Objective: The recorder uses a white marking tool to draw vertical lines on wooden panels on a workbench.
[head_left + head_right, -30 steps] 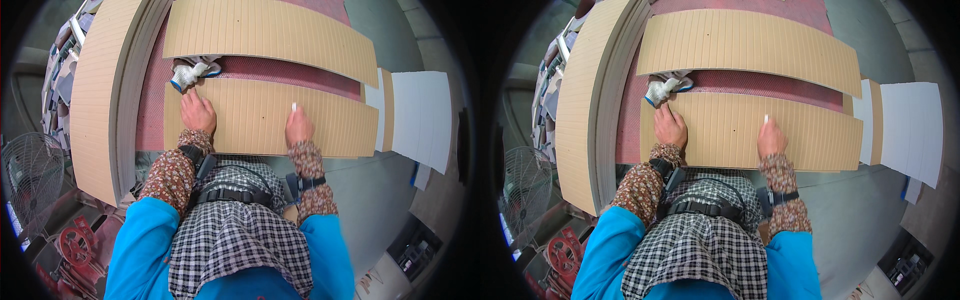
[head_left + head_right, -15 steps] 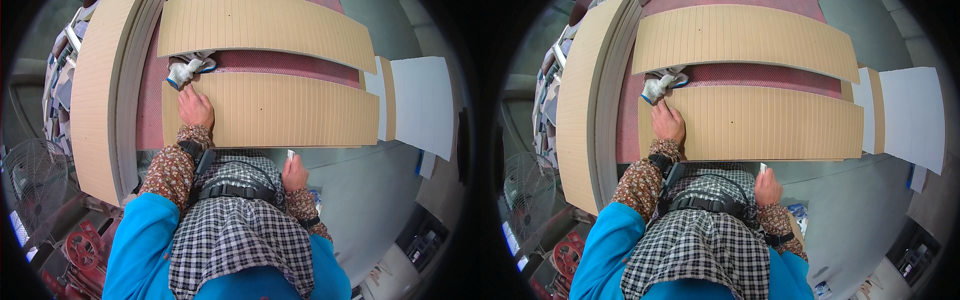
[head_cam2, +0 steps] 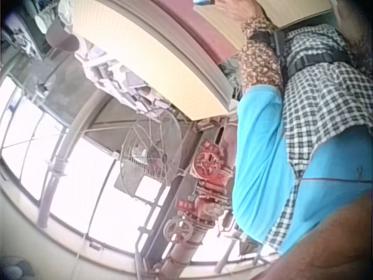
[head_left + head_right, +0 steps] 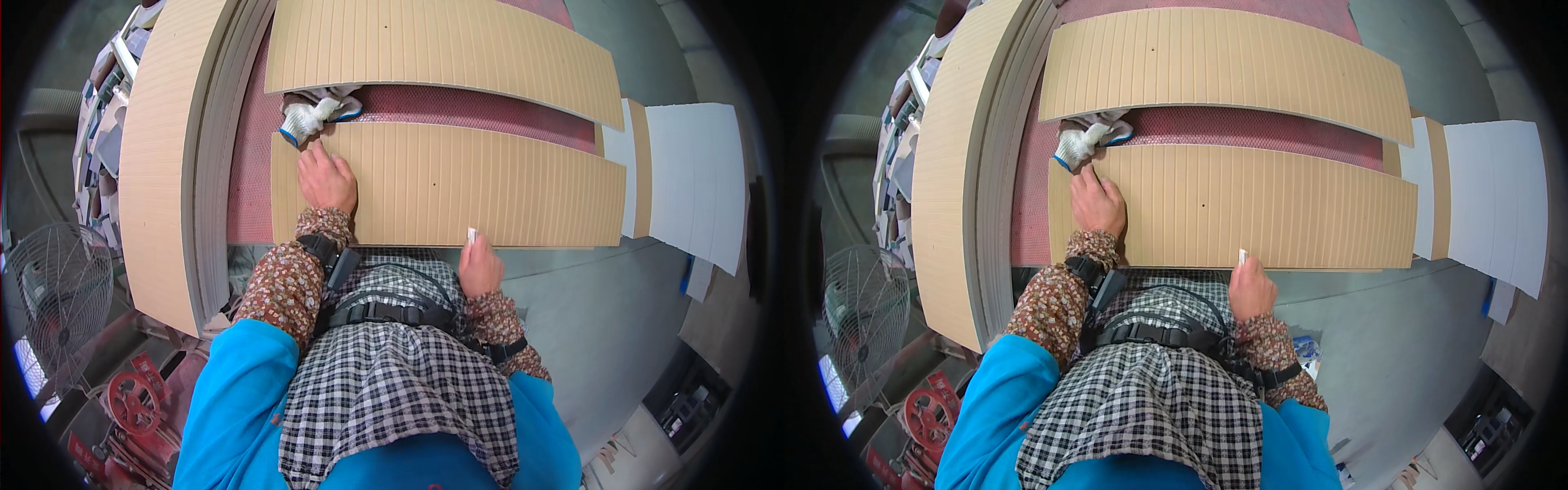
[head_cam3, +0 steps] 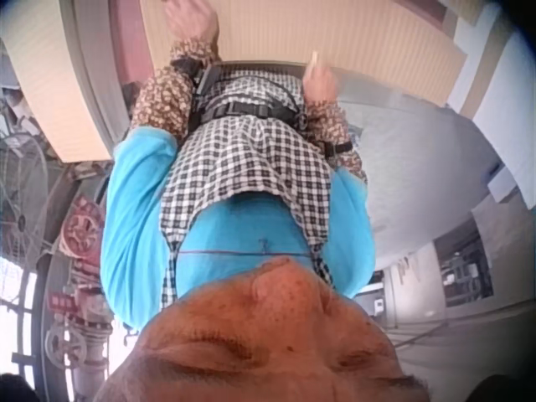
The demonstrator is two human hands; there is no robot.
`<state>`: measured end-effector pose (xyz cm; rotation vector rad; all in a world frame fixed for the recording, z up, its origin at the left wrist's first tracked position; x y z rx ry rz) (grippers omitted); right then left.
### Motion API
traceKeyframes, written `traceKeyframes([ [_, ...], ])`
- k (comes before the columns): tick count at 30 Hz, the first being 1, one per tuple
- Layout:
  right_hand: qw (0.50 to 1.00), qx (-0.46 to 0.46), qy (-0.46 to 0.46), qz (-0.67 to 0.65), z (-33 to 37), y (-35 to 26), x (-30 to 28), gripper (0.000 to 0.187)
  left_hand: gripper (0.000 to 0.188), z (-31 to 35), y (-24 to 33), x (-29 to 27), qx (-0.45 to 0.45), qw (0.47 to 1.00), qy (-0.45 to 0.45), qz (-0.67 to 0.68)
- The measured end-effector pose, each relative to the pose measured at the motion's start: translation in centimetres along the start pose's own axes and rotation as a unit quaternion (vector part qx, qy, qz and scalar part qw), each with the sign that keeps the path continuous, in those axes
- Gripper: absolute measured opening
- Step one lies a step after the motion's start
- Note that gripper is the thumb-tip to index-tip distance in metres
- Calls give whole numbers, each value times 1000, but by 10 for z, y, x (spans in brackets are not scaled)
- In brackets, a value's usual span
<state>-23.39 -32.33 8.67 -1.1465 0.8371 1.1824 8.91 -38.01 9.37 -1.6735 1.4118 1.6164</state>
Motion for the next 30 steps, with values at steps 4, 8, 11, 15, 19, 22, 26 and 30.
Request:
traceKeyframes([
  [4,1000,-10,20,5,-63,-15,-4,20,41,0,-3,2,-13,1000,-20,-4],
  [8,999,-6,35,20,-132,-30,-19,21,42,-1,-2,-1,-10,1000,-15,4],
  [11,999,-4,44,16,-174,-39,-29,22,40,-2,-1,2,-11,999,-32,17],
  [15,998,0,54,9,-196,-45,-35,24,42,-2,-2,0,-3,1000,-13,5],
  [19,999,12,43,12,-169,-35,-29,25,41,0,-1,4,5,1000,-8,0],
  [22,999,11,37,17,-110,-21,-13,22,40,1,-3,5,-7,1000,-9,7],
  [26,1000,6,25,-9,-13,2,5,18,40,2,-3,0,3,1000,6,23],
  [30,1000,7,-1,-16,52,15,27,18,40,1,-6,4,-4,1000,-3,10],
])
Point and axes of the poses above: each hand's wrist, its own z-axis away from the middle knuckle, its own x-axis out of the palm, y = z × x, the point moved 10 cm from there along -z, towards the middle knuckle, and after that the axes turned 1 degree about x, right-handed, at the moved point
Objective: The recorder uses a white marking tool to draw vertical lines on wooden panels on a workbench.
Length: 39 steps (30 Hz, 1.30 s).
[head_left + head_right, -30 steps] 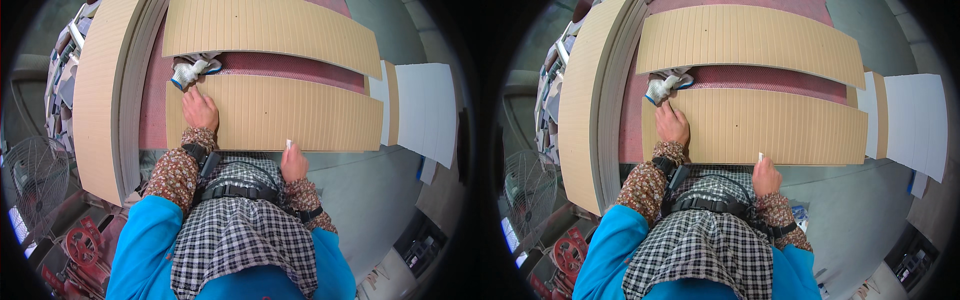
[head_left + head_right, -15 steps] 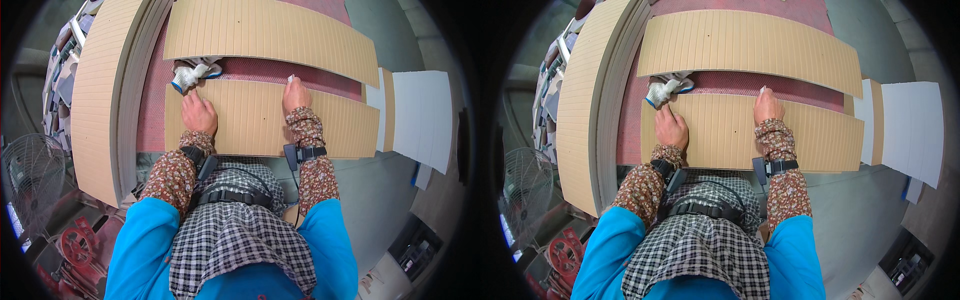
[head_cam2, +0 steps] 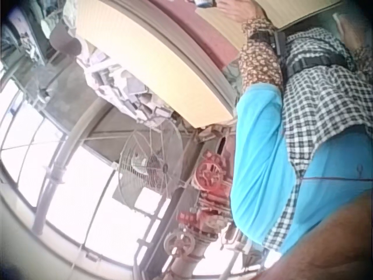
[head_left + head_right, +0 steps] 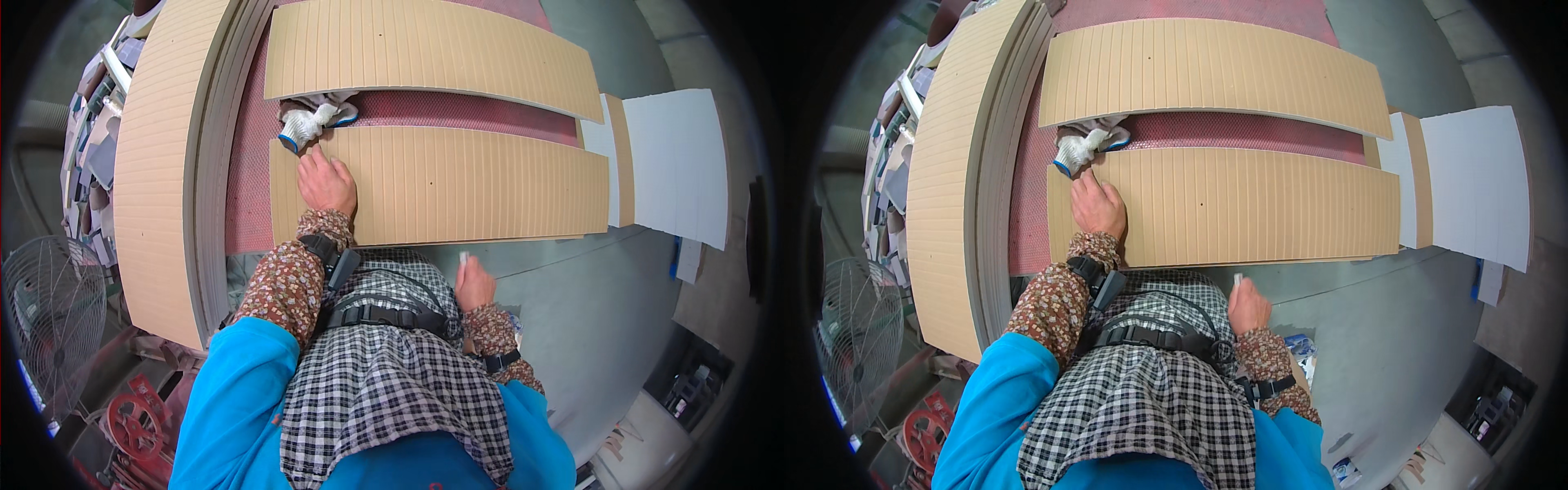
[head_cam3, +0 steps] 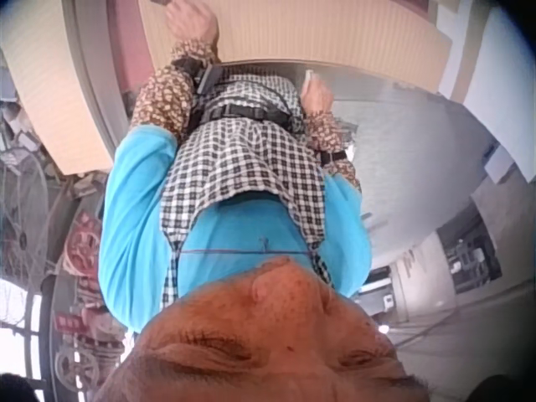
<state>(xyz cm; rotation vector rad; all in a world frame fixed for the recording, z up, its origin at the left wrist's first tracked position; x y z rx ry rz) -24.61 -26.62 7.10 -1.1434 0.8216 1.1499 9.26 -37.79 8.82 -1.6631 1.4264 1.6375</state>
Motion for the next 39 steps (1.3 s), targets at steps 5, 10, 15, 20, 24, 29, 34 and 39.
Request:
traceKeyframes([
  [5,999,34,33,-9,0,-12,-20,19,41,2,0,-4,11,1000,-1,3],
  [10,998,0,50,-22,-16,-28,-21,18,42,-2,1,1,-2,1000,-14,5],
  [15,999,8,32,-18,-19,-27,-15,18,42,-1,0,0,-5,1000,-10,5],
  [20,999,-1,38,-12,-32,-31,-18,18,41,-3,0,-1,-14,1000,-12,6],
  [24,999,12,-2,29,-81,-36,-17,18,41,-2,1,0,-15,1000,-22,4],
  [29,997,-7,50,56,-176,-65,-40,21,41,-2,1,-3,-20,999,-25,10],
  [34,998,6,43,41,-243,-81,-52,24,43,-1,-3,2,-21,999,-35,4],
  [39,996,-2,69,57,-238,-84,-51,24,43,-2,-4,4,-12,1000,-26,5],
])
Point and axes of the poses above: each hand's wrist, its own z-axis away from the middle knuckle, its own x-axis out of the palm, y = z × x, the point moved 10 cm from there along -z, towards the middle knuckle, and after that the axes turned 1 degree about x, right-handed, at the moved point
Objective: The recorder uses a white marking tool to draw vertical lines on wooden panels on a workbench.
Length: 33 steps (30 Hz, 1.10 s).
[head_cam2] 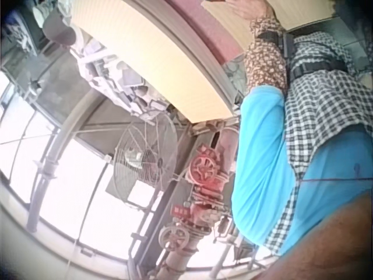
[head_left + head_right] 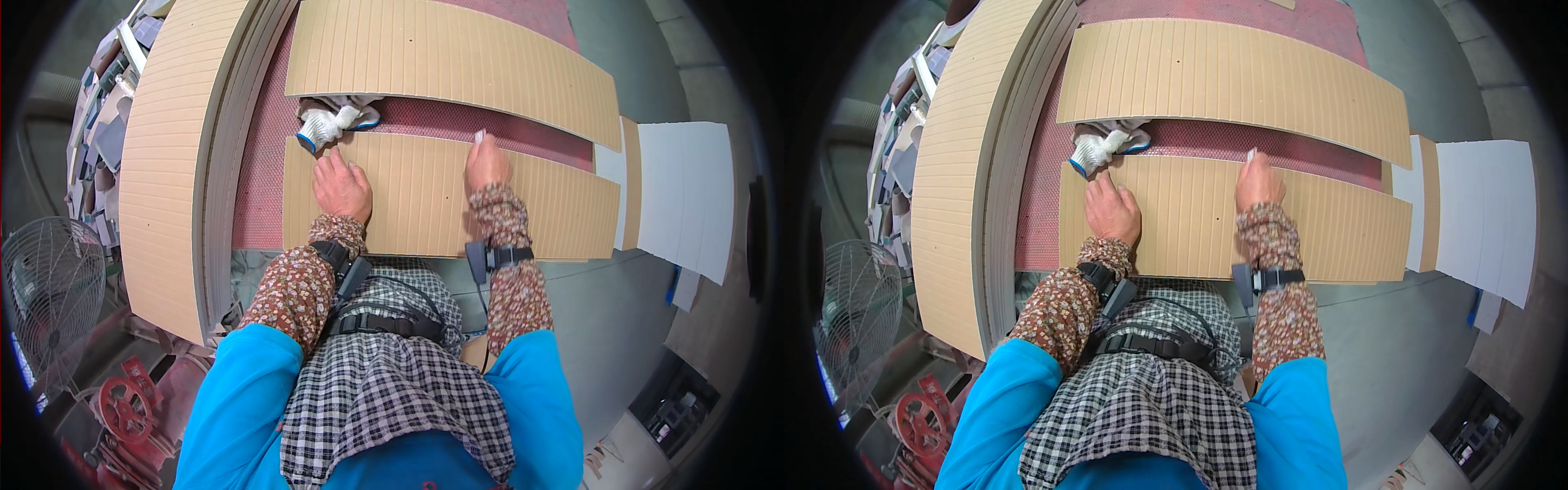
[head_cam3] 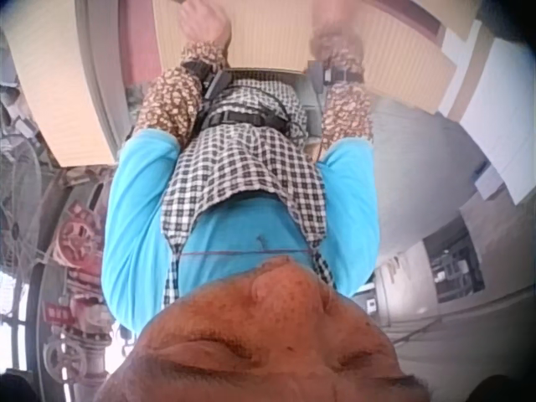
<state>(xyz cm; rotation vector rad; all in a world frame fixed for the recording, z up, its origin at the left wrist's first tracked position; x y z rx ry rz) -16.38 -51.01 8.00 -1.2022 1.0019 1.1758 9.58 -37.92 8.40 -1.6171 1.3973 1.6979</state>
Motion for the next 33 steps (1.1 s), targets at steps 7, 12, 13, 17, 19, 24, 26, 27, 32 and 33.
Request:
traceKeyframes([
  [7,999,0,-35,-14,146,39,14,19,42,0,2,-3,-1,1000,8,6],
  [12,995,-1,-86,-40,246,65,37,19,42,0,1,-2,-3,1000,3,2],
  [13,990,9,-140,-29,255,68,49,19,42,-2,2,-2,-6,1000,7,2],
  [17,991,65,-101,-67,265,67,28,16,42,4,1,-3,7,1000,10,12],
  [19,997,14,-16,-81,242,50,10,17,43,1,0,-4,8,1000,25,1],
  [24,995,-4,-11,-101,227,36,9,18,43,1,2,-1,4,1000,12,11],
  [26,996,-5,-14,-88,226,37,11,18,43,2,2,-1,4,1000,12,12],
  [27,996,-6,-15,-88,225,37,11,18,42,1,2,-1,4,1000,12,12],
  [32,997,-17,-45,-53,202,30,16,18,42,0,2,-2,0,1000,10,2],
  [33,997,-17,-44,-53,192,28,16,18,41,-1,2,-3,-4,1000,5,9],
])
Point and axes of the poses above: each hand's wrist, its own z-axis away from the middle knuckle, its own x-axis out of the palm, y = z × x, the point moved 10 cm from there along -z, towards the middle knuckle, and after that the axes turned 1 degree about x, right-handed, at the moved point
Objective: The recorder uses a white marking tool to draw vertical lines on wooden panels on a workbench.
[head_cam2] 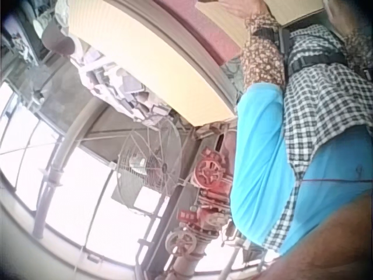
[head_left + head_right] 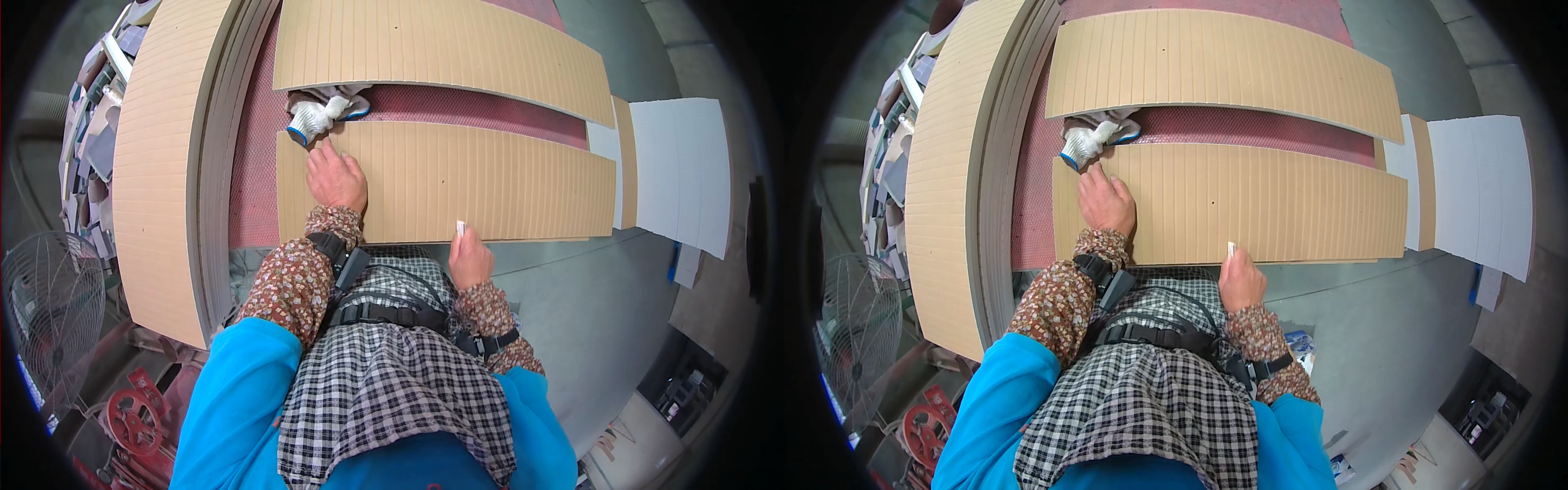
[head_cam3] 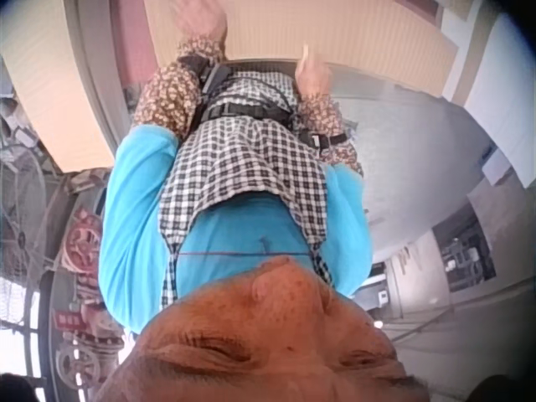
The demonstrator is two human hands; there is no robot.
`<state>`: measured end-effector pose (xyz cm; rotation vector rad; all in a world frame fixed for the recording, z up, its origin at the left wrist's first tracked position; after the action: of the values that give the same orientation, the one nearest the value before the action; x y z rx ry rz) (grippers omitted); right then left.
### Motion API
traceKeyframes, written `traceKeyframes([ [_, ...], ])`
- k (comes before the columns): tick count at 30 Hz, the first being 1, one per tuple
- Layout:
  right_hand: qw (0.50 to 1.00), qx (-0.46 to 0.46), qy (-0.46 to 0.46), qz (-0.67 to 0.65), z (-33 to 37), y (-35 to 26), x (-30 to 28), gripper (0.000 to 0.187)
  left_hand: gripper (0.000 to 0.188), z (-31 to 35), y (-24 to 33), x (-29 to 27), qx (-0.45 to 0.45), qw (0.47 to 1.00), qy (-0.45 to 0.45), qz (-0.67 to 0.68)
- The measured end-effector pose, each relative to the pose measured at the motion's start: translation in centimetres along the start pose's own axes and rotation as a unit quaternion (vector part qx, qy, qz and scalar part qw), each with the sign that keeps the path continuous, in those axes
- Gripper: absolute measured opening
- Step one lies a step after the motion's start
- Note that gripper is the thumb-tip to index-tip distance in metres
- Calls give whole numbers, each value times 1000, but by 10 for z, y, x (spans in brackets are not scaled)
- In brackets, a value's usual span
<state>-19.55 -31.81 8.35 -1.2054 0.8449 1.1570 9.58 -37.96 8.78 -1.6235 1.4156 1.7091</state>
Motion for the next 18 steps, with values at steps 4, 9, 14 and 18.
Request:
traceKeyframes([
  [4,1000,-2,2,29,-58,-11,-5,18,40,0,1,3,-17,1000,-18,7],
  [9,998,-1,23,52,-140,-31,-20,21,42,1,0,0,-9,1000,-7,-5],
  [14,997,0,50,56,-196,-42,-31,24,43,2,-2,2,-6,1000,-9,-7],
  [18,998,16,31,43,-191,-41,-29,25,42,2,-3,3,-4,1000,-6,-2],
])
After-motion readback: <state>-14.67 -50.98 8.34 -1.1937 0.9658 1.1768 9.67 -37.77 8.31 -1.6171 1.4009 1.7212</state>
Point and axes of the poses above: each hand's wrist, its own z-axis away from the middle knuckle, its own x-axis out of the palm, y = z × x, the point moved 10 cm from there along -z, towards the middle knuckle, and after that the axes turned 1 degree about x, right-handed, at the moved point
